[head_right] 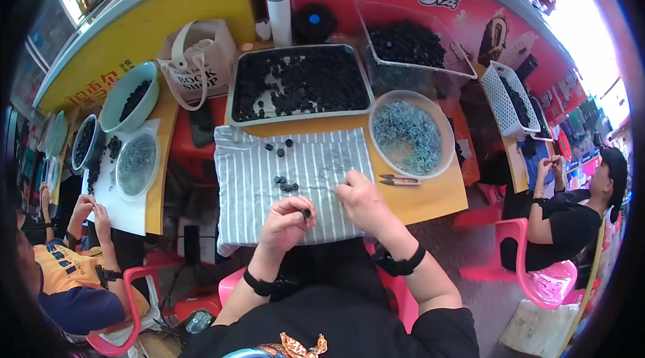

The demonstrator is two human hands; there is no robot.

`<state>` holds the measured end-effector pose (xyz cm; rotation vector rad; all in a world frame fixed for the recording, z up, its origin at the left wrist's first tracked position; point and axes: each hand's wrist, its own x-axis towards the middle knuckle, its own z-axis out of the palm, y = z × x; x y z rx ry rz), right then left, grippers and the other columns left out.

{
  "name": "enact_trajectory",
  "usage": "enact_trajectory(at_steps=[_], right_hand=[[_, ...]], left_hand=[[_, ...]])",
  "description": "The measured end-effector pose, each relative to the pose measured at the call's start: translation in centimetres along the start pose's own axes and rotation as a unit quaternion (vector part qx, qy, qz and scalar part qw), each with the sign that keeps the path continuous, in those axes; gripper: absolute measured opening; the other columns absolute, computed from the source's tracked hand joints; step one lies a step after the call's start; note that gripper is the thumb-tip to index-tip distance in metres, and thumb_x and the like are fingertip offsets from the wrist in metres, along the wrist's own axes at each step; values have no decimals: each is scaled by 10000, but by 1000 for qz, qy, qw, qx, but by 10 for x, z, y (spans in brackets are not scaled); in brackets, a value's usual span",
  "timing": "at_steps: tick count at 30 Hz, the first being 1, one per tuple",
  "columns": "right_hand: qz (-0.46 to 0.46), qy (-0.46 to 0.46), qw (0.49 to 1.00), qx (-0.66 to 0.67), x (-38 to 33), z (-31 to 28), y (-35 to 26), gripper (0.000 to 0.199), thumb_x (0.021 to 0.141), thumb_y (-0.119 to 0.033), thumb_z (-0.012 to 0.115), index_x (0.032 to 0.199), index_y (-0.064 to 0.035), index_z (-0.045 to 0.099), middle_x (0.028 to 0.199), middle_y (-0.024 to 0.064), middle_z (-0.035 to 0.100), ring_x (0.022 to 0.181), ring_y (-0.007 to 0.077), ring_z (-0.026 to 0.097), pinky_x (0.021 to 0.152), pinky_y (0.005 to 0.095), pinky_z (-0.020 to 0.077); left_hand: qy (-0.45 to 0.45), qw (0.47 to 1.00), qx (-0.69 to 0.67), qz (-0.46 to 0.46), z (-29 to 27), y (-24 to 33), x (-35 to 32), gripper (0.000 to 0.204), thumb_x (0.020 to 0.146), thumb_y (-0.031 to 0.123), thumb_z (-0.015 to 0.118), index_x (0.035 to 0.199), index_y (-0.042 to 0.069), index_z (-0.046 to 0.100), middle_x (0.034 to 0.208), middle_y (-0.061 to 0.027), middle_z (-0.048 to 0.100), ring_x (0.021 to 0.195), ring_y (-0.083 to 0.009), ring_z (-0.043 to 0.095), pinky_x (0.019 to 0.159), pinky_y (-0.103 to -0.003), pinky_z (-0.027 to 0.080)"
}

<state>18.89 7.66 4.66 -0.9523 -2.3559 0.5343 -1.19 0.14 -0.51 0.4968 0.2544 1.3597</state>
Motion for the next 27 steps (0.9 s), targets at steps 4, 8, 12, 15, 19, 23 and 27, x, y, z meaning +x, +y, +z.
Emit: enact_trajectory(at_steps=[4, 8, 12, 15, 19, 23, 27], right_hand=[[128, 79, 978, 146, -8, -8, -1, 210, 740, 22, 701, 942, -10, 657, 857, 107, 578, 749, 239, 591, 645, 351, 471], [152, 62, 978, 126, -21, -13, 4, 253, 715, 33, 719, 957, -18, 667, 865, 98, 601, 762, 231, 600, 664, 337, 483], [27, 94, 995, 11, -18, 2, 1, 177, 729, 40, 707, 893, -19, 675, 898, 98, 633, 825, 312, 594, 736, 372, 483], [8, 88, 996, -20, -15, 8, 5, 172, 727, 54, 703, 882, -15, 675, 901, 101, 633, 842, 314, 598, 759, 377, 490], [32, 102, 990, 93, -10, 14, -1, 161, 751, 66, 706, 888, -9, 668, 891, 98, 636, 827, 266, 621, 750, 334, 500], [176, 149, 874, 428, -6, 9, -42, 142, 792, 60, 717, 899, -5, 651, 866, 79, 632, 809, 156, 634, 739, 254, 502], [44, 154, 955, 251, -2, 13, -63, 192, 738, 57, 762, 874, -15, 647, 837, 85, 633, 759, 207, 615, 679, 300, 489]], left_hand=[[38, 999, -26, -2, 0, 3, 0, 223, 859, 29, 691, 1078, -10, 672, 1004, -152, 658, 866, -228, 629, 790, -327, 506], [54, 998, -26, -16, 1, 5, 3, 242, 856, 37, 715, 1083, -22, 655, 1017, -138, 662, 885, -217, 636, 806, -309, 508], [41, 999, -4, -17, 1, 5, 3, 224, 860, 47, 719, 1065, -17, 655, 1031, -139, 667, 899, -210, 640, 813, -301, 511], [39, 999, -7, -20, 2, 4, 3, 231, 862, 42, 715, 1079, -13, 659, 1034, -139, 668, 896, -204, 638, 809, -302, 512], [30, 999, -10, -13, -2, 1, 3, 235, 888, 46, 700, 1117, 1, 668, 1031, -125, 697, 887, -190, 661, 814, -316, 528], [44, 999, -18, -13, -2, 1, 2, 244, 887, 53, 705, 1122, -1, 671, 1032, -119, 698, 887, -188, 661, 816, -313, 531], [38, 999, -14, -4, -3, 1, 1, 247, 881, 40, 707, 1123, -4, 675, 1033, -104, 688, 906, -182, 656, 824, -316, 537]])
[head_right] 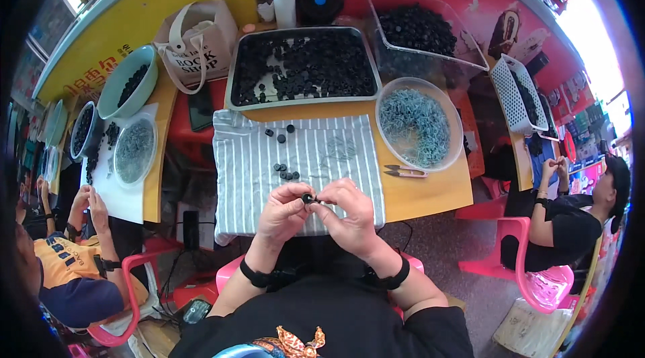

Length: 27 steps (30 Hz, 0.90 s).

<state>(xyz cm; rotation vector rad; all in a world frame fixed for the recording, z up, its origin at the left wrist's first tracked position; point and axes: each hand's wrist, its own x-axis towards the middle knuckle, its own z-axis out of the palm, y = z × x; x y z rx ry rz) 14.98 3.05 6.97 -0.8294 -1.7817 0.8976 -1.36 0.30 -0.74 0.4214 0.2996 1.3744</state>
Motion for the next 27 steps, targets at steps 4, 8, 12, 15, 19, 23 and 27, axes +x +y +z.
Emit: enact_trajectory(at_steps=[4, 8, 12, 15, 19, 23, 27], right_hand=[[-56, 23, 995, -83, -2, 4, 0, 225, 693, 66, 765, 863, -23, 647, 824, 94, 631, 741, 260, 606, 650, 343, 471], [-77, 11, 989, -125, 0, 4, -4, 228, 683, 63, 770, 860, -21, 654, 814, 94, 625, 726, 266, 597, 630, 349, 462], [-96, 4, 986, -139, 0, 3, -4, 230, 675, 55, 781, 855, -17, 658, 808, 93, 621, 706, 265, 585, 609, 359, 454], [-105, 3, 984, -145, 1, 3, -4, 227, 676, 50, 778, 860, -14, 662, 807, 89, 619, 699, 264, 583, 606, 359, 454], [-117, -2, 981, -157, 1, 3, -3, 228, 674, 48, 772, 868, -10, 667, 808, 86, 618, 695, 265, 582, 605, 358, 453], [-140, -14, 976, -168, 4, 2, -4, 240, 666, 51, 768, 879, -9, 674, 810, 80, 616, 697, 257, 583, 603, 350, 450], [-153, -14, 971, -182, 4, 3, -3, 254, 669, 52, 768, 900, -9, 682, 811, 71, 618, 694, 241, 581, 602, 339, 444]], left_hand=[[-5, 1000, 1, -4, 3, 2, 1, 248, 877, 29, 708, 1120, -9, 677, 1045, -97, 675, 924, -177, 650, 835, -320, 541], [-8, 1000, 4, -3, -3, 1, -1, 239, 879, 23, 704, 1114, -11, 682, 1054, -91, 662, 952, -177, 646, 848, -329, 550], [-14, 1000, -1, 2, 1, 1, 0, 234, 878, 21, 703, 1110, -11, 688, 1058, -87, 653, 954, -175, 643, 846, -320, 549], [-13, 1000, -4, -2, 1, 1, 0, 233, 880, 20, 702, 1110, -13, 689, 1066, -89, 649, 951, -172, 640, 846, -313, 547], [-6, 1000, 13, -16, -4, 1, -1, 232, 885, 17, 694, 1115, -15, 687, 1074, -90, 646, 963, -173, 640, 856, -318, 549], [-15, 1000, 10, -3, -1, 1, -1, 235, 888, 17, 691, 1121, -12, 688, 1082, -89, 643, 953, -166, 635, 832, -294, 539], [-19, 1000, 16, -1, -3, 0, -1, 235, 894, 18, 683, 1126, -14, 688, 1070, -89, 642, 944, -164, 631, 808, -282, 532]])
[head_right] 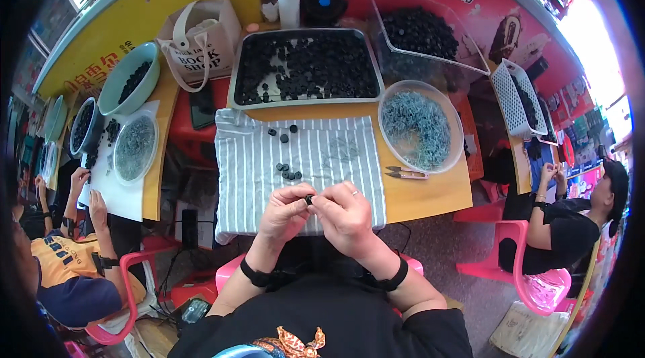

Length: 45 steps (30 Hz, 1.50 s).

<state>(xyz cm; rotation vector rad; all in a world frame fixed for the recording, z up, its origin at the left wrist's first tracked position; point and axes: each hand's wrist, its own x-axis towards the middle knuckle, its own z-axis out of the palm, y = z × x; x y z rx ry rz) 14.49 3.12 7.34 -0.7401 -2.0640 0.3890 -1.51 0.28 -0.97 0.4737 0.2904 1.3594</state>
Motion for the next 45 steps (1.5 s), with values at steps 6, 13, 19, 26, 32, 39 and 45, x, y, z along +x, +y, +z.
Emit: enact_trajectory(at_steps=[6, 13, 19, 26, 32, 39, 45], right_hand=[[-5, 27, 999, 16, -2, 5, -2, 268, 705, 62, 752, 957, -1, 686, 823, 84, 629, 693, 237, 591, 618, 337, 443], [5, 43, 999, 18, -6, 9, -5, 232, 717, 69, 750, 927, 6, 675, 850, 99, 648, 704, 245, 601, 620, 336, 446], [16, 55, 998, 22, -8, 9, -5, 224, 706, 73, 759, 899, 5, 669, 849, 104, 655, 698, 246, 611, 603, 327, 457], [9, 67, 998, 18, -9, 9, -6, 232, 699, 76, 761, 899, 3, 670, 849, 107, 658, 686, 244, 612, 582, 320, 451], [-3, 61, 998, 10, -7, 9, -5, 229, 697, 78, 757, 896, 3, 672, 851, 104, 654, 687, 244, 611, 577, 323, 449], [-24, 44, 999, -12, -9, 10, -3, 281, 640, 84, 715, 905, -1, 685, 868, 101, 650, 692, 244, 601, 591, 341, 445], [-25, 34, 999, -17, -11, 10, -3, 283, 649, 78, 697, 914, -21, 694, 838, 85, 628, 670, 222, 574, 590, 324, 429]], left_hand=[[-4, 1000, 3, 6, 1, 0, 0, 238, 896, 17, 677, 1131, -18, 686, 1048, -91, 642, 927, -170, 641, 807, -281, 535], [10, 1000, -3, 4, 1, 0, -1, 235, 895, 17, 679, 1125, -26, 685, 1045, -92, 644, 893, -161, 648, 791, -268, 538], [25, 1000, -14, 1, 1, 0, -2, 262, 886, 16, 696, 1145, -22, 672, 1029, -89, 669, 862, -150, 660, 781, -260, 545], [35, 999, -41, -10, 2, -1, -1, 238, 892, 11, 690, 1125, -15, 649, 1004, -88, 695, 837, -152, 669, 794, -297, 559], [30, 999, -37, -4, 0, 0, -1, 219, 890, -1, 687, 1107, -12, 659, 995, -91, 695, 830, -162, 671, 808, -310, 563], [23, 1000, -19, 7, 0, -1, 0, 182, 885, -7, 688, 1067, -8, 689, 1035, -99, 667, 887, -168, 658, 794, -294, 553], [8, 1000, -15, 15, 1, 0, -1, 177, 893, -16, 672, 1067, -11, 707, 1033, -100, 648, 916, -173, 645, 792, -282, 537]])
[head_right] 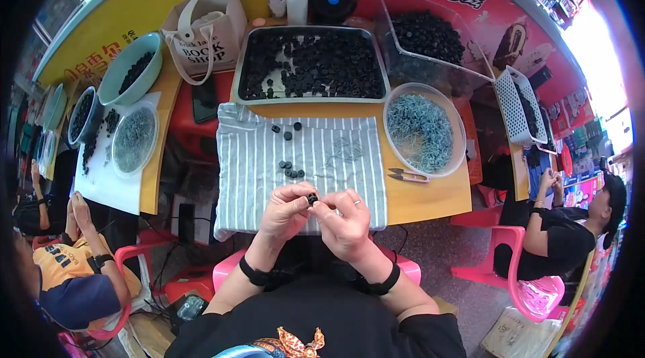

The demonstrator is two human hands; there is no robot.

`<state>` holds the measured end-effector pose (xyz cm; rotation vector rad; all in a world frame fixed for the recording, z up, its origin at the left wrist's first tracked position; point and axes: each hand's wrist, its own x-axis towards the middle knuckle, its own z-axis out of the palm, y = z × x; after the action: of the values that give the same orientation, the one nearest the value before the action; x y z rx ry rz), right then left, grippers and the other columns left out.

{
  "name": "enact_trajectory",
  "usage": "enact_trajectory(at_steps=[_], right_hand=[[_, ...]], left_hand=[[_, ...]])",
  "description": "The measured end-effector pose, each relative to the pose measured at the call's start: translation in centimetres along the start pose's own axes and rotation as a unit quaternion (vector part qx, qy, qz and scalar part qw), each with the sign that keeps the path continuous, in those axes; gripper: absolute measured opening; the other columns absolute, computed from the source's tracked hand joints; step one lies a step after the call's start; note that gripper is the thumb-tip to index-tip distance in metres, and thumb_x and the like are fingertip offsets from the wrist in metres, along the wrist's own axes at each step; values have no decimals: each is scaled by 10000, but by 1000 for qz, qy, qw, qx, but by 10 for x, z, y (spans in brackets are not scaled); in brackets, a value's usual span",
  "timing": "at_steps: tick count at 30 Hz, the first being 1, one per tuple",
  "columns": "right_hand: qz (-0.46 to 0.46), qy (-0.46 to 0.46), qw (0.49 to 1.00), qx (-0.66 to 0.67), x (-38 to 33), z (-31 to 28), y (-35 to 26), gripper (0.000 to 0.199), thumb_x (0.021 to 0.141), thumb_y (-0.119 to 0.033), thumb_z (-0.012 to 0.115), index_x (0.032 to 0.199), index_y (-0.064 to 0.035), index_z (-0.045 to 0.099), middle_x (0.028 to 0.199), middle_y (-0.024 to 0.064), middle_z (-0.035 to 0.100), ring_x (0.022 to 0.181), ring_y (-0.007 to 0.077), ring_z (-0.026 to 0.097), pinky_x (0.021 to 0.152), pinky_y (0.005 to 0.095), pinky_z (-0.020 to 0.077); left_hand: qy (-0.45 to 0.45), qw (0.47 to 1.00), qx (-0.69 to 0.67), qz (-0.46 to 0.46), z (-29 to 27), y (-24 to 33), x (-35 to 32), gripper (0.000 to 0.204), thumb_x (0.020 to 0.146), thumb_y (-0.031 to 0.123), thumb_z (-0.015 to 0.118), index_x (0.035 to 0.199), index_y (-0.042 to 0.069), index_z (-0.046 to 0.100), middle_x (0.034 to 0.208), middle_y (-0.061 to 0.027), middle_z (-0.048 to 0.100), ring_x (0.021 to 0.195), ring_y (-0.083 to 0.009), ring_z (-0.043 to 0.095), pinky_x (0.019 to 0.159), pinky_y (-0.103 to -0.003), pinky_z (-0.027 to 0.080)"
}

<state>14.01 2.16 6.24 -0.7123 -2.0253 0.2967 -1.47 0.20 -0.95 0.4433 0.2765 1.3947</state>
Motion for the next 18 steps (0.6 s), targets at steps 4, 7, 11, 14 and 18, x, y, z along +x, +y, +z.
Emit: enact_trajectory(at_steps=[4, 7, 11, 14, 18], right_hand=[[-4, 5, 1000, 1, -2, 3, 2, 267, 654, 78, 705, 902, -18, 690, 819, 81, 616, 663, 221, 565, 580, 327, 418], [3, 7, 1000, 0, -3, 6, 1, 240, 668, 73, 728, 886, -15, 680, 813, 84, 613, 662, 225, 566, 576, 336, 413], [12, 24, 1000, 5, -4, 10, 1, 218, 685, 62, 759, 868, -12, 665, 804, 88, 613, 660, 236, 565, 576, 337, 416], [25, 30, 999, 9, -3, 12, 1, 223, 692, 51, 780, 861, -13, 650, 786, 90, 614, 645, 229, 558, 579, 329, 422], [46, 48, 997, 27, -5, 19, 5, 235, 714, 42, 796, 862, -10, 621, 782, 96, 609, 647, 213, 556, 564, 312, 445]], left_hand=[[3, 1000, -4, 6, 1, 0, 0, 188, 896, -24, 664, 1078, -14, 708, 1036, -104, 644, 909, -174, 644, 794, -280, 538], [0, 1000, 3, 12, -1, -1, 0, 192, 896, -27, 660, 1081, -15, 708, 1040, -108, 641, 911, -175, 643, 796, -281, 539], [2, 1000, 12, 17, -2, -2, 0, 190, 897, -28, 657, 1079, -19, 710, 1050, -108, 638, 926, -173, 637, 798, -277, 540], [8, 1000, 21, 22, -3, -3, -1, 188, 902, -20, 655, 1082, -23, 709, 1063, -105, 634, 945, -167, 628, 798, -272, 538], [16, 999, 28, 32, 2, -2, 0, 190, 908, -7, 653, 1089, -37, 704, 1067, -98, 627, 977, -161, 609, 831, -276, 520]])
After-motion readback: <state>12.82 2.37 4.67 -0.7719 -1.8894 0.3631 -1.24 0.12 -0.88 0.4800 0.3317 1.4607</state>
